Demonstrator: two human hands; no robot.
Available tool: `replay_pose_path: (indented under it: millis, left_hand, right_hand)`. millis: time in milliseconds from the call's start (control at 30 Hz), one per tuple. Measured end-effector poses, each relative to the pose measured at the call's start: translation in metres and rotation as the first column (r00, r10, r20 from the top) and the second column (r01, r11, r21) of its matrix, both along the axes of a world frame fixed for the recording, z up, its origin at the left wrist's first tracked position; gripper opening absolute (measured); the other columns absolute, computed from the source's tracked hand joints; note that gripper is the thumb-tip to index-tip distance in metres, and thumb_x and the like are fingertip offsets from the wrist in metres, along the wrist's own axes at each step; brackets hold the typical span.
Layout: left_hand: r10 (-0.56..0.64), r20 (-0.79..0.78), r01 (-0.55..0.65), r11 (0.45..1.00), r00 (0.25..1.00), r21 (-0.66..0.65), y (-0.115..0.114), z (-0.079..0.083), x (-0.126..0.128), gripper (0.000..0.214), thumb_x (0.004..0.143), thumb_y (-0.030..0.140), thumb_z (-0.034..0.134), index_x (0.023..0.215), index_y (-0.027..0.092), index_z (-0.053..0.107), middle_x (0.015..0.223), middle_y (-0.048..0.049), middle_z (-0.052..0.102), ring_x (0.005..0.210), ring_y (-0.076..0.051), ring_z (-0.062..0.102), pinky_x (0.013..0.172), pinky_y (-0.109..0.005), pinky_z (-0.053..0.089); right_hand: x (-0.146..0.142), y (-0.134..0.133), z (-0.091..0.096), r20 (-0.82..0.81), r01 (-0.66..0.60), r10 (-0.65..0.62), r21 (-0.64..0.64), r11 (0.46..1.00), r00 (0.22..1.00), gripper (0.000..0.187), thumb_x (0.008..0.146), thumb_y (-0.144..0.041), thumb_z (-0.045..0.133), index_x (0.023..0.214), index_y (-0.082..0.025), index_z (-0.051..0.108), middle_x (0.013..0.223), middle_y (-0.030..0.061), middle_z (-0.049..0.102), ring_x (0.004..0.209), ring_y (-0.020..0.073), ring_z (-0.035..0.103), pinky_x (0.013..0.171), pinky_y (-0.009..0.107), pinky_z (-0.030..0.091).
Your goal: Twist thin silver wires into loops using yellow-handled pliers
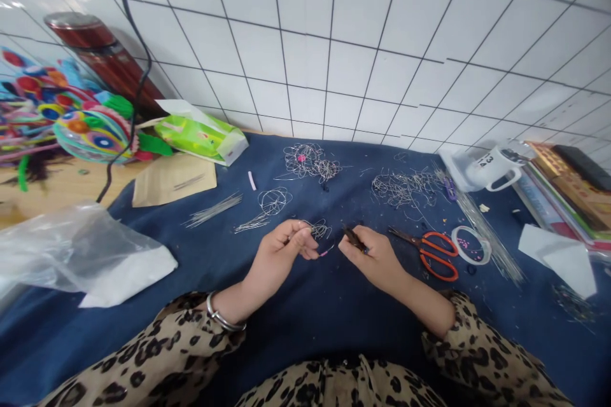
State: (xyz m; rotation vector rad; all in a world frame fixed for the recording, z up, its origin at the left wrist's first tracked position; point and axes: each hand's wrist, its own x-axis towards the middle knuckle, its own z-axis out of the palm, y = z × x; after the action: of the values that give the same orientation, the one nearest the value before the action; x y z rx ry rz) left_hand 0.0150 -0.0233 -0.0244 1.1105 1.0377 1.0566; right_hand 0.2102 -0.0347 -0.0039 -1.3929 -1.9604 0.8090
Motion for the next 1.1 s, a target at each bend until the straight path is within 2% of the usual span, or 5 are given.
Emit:
replay_pose_path:
  millis: [100,300,733,967,1100]
  left_hand:
    - [0.071,0.124,-0.061,0.995,0.99,-0.083,0.006,0.001,-0.002,0.021,0.081,0.035,0.055,0.089,0.015,0.055,0.07,-0.0013,0.063,0.057,-0.012,0.06,0.058,-0.025,0.049]
    - [0.019,0.2,0.012,0.988,0.98,-0.153,0.003,0.0,0.0,0.018,0.082,0.032,0.055,0.087,0.015,0.054,0.07,-0.0008,0.062,0.057,-0.011,0.059,0.057,-0.024,0.048]
    - [-0.048,0.193,0.074,0.989,0.98,-0.126,-0.002,0.002,0.002,0.015,0.085,0.029,0.052,0.086,0.014,0.053,0.069,-0.0012,0.062,0.055,-0.01,0.06,0.054,-0.02,0.045]
    - [-0.066,0.154,0.086,0.988,0.986,-0.13,0.001,0.002,0.0,0.017,0.084,0.031,0.053,0.084,0.015,0.054,0.068,-0.0006,0.062,0.052,-0.009,0.059,0.052,-0.019,0.043]
    - [-0.095,0.148,0.114,0.986,0.984,-0.125,0.002,0.001,0.0,0.017,0.084,0.031,0.054,0.081,0.015,0.054,0.067,-0.0003,0.062,0.051,-0.009,0.058,0.052,-0.02,0.044]
  right_hand:
    - [0.004,0.002,-0.002,0.008,0.005,-0.004,-0.056,0.998,1.0,0.018,0.081,-0.033,0.053,0.073,-0.017,0.058,0.068,-0.0007,0.053,0.064,0.0105,0.049,0.062,0.023,0.038]
    - [-0.007,-0.001,-0.011,-0.091,-0.026,0.011,-0.173,0.985,0.996,0.02,0.075,-0.033,0.06,0.088,-0.017,0.063,0.076,0.0,0.057,0.067,0.0106,0.051,0.063,0.023,0.039]
    - [-0.012,-0.005,-0.01,-0.232,-0.085,0.019,-0.277,0.957,0.973,0.015,0.076,-0.032,0.058,0.078,-0.018,0.062,0.067,-0.0034,0.053,0.061,0.0082,0.045,0.059,0.02,0.036]
    - [-0.006,-0.003,-0.014,-0.353,-0.136,-0.007,-0.378,0.916,0.936,0.019,0.076,-0.036,0.057,0.079,-0.017,0.06,0.065,-0.0038,0.05,0.057,0.0072,0.04,0.056,0.021,0.034]
    - [-0.002,-0.001,-0.01,-0.39,-0.125,-0.031,-0.368,0.921,0.92,0.021,0.076,-0.038,0.058,0.078,-0.017,0.06,0.064,-0.0041,0.048,0.057,0.0074,0.039,0.057,0.021,0.034]
